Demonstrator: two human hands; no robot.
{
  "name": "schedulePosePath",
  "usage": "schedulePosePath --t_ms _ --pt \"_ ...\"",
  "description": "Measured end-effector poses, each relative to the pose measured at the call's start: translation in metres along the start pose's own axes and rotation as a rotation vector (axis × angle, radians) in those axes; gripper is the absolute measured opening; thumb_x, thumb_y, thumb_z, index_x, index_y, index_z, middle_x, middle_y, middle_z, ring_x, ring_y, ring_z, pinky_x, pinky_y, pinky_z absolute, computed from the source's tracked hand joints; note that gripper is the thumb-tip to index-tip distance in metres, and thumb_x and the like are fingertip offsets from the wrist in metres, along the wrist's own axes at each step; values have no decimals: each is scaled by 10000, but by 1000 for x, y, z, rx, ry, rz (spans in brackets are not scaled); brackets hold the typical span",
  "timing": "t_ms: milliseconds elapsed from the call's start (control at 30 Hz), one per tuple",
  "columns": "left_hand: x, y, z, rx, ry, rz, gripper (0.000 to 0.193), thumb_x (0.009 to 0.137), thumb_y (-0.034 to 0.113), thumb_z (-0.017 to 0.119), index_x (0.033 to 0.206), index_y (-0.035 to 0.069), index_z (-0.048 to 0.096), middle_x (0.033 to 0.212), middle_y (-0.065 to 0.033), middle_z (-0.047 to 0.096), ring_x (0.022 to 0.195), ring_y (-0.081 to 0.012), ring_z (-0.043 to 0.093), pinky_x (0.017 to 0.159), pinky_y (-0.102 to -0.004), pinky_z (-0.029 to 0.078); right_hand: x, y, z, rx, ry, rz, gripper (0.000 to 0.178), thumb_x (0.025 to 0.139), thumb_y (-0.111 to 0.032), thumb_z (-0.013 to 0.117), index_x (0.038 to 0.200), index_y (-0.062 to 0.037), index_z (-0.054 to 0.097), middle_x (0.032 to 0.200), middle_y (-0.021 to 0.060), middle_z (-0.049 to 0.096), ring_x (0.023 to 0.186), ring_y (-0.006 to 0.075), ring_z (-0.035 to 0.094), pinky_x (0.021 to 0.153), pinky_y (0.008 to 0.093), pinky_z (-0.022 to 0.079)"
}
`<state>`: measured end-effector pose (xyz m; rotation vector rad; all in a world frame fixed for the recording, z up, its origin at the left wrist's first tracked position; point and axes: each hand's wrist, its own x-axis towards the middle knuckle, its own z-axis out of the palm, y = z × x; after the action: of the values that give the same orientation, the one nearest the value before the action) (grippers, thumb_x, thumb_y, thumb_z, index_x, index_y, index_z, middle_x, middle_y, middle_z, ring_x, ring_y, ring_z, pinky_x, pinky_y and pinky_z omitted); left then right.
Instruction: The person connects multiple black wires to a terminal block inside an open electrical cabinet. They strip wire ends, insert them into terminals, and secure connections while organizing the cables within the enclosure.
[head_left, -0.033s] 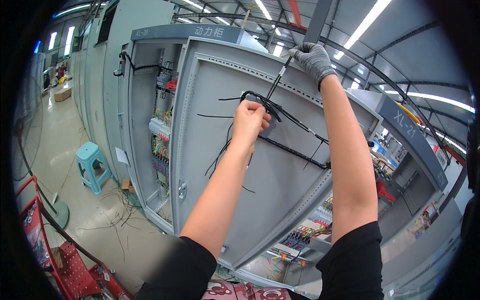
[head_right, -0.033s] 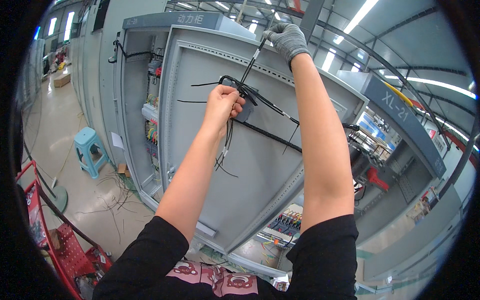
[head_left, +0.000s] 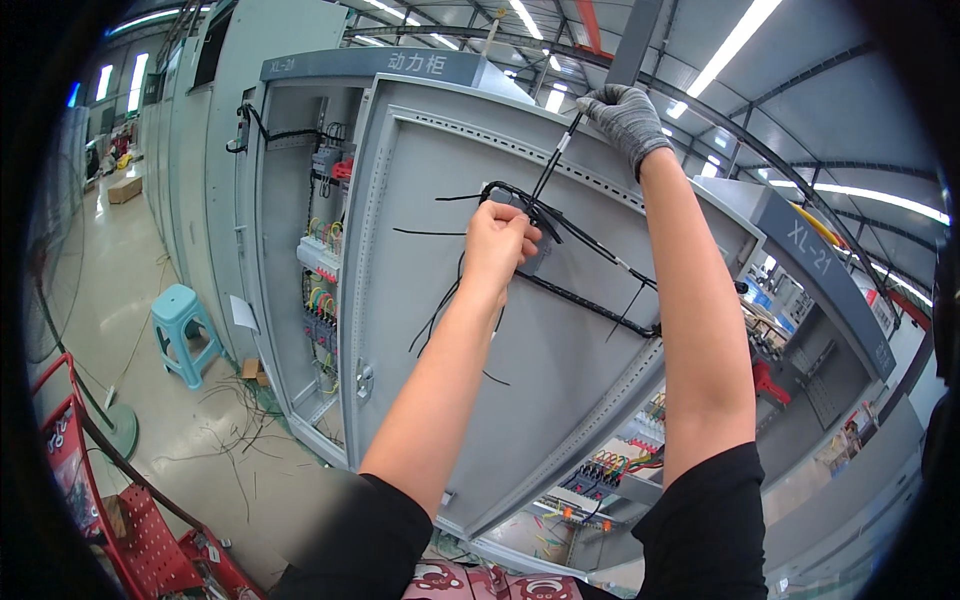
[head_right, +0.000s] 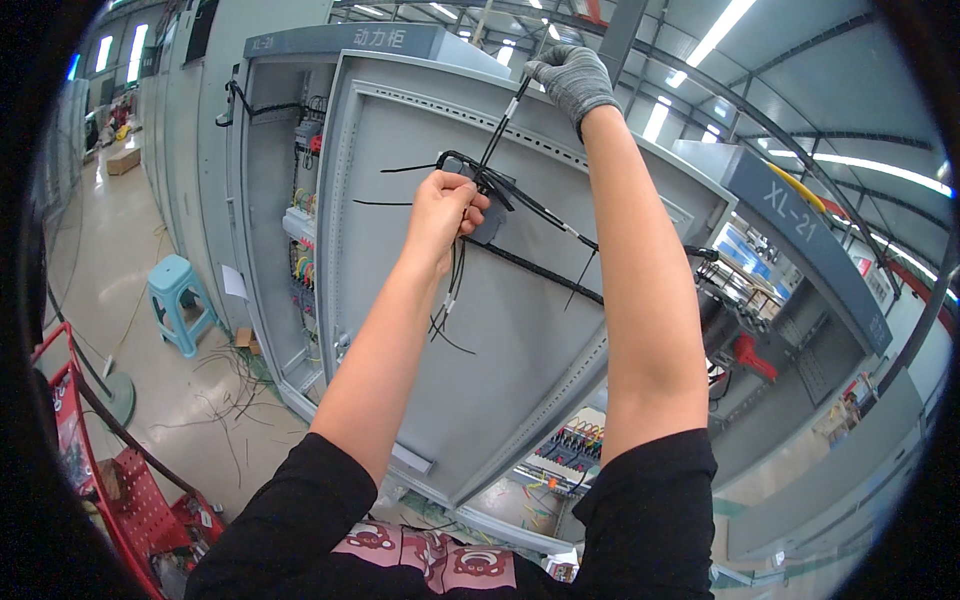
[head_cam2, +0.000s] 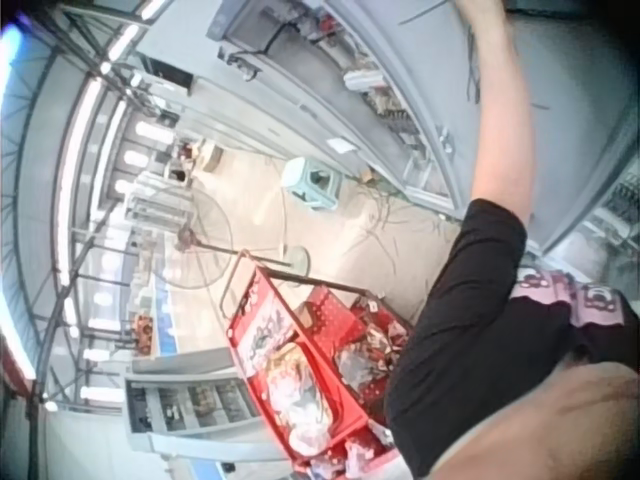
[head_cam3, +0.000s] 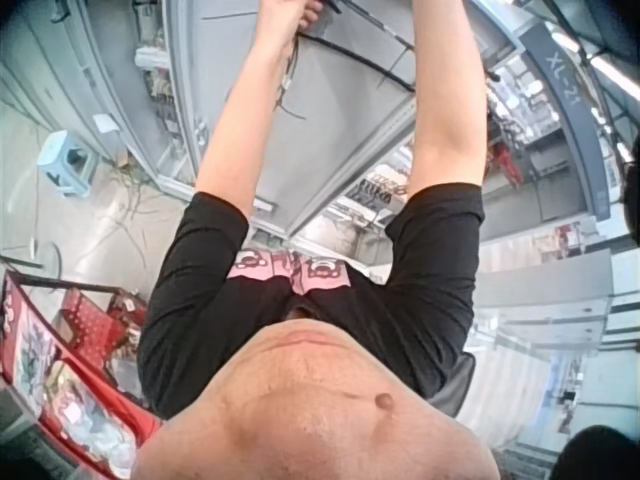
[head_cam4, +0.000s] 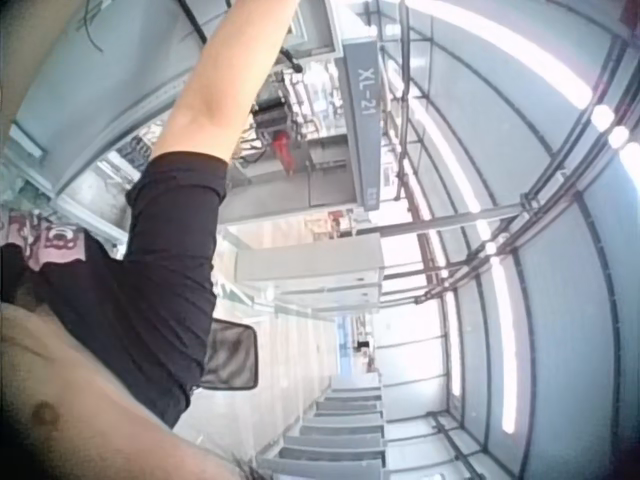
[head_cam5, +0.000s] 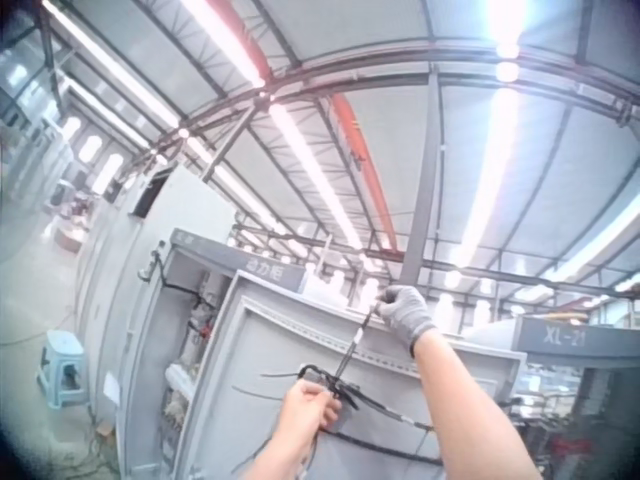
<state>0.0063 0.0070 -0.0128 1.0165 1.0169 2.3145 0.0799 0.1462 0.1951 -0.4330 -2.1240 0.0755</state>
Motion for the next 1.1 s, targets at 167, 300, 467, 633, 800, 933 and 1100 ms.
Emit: schedulePosePath --t_ms 167,300,467,633,800,933,1100 --pt "2 3 -2 85 9 14 97 913 69 549 979 0 532 805 -113 657 616 -122 574 525 -247 427 0 -2 -1 -21 -10 -26 260 779 -349 783 893 -116 766 754 68 710 698 170 655 732 331 517" --pt "2 4 1 174 24 44 86 907 62 554 963 2 528 783 -108 659 611 -128 582 528 -256 430 -3 -5 -4 38 -33 -33 249 791 -328 786 906 -109 764 763 67 714 709 163 656 741 334 515" --pt "2 3 3 191 47 62 69 901 48 558 937 -1 525 754 -112 661 585 -138 594 536 -273 451 -8 -11 -10 76 -103 -28 262 826 -292 784 923 -52 746 757 7 683 698 97 584 706 269 484" --pt "6 0 0 186 69 85 47 899 27 554 902 -13 531 731 -119 666 564 -156 618 552 -298 488 -14 -21 -16 255 -165 110 237 910 -260 709 991 -38 728 808 -6 679 691 72 584 671 226 496" --pt "5 -1 2 153 56 90 41 901 28 557 900 -9 537 726 -114 665 557 -144 606 538 -288 475 -13 -17 -22 541 -161 230 204 976 -213 616 1003 -36 713 844 17 681 690 73 611 628 201 519" --pt "2 -2 6 148 59 104 50 909 37 563 906 -7 539 722 -107 662 550 -129 588 524 -282 462 -23 -26 -19 422 66 147 170 967 -182 627 1002 -39 710 848 16 677 720 90 621 646 214 524" --pt "-18 3 -11 224 16 241 55 926 45 559 937 8 520 754 -72 632 613 -92 558 536 -245 427 -107 -61 3 -71 55 -611 137 835 -133 688 966 -135 730 906 20 702 886 224 671 841 354 524"
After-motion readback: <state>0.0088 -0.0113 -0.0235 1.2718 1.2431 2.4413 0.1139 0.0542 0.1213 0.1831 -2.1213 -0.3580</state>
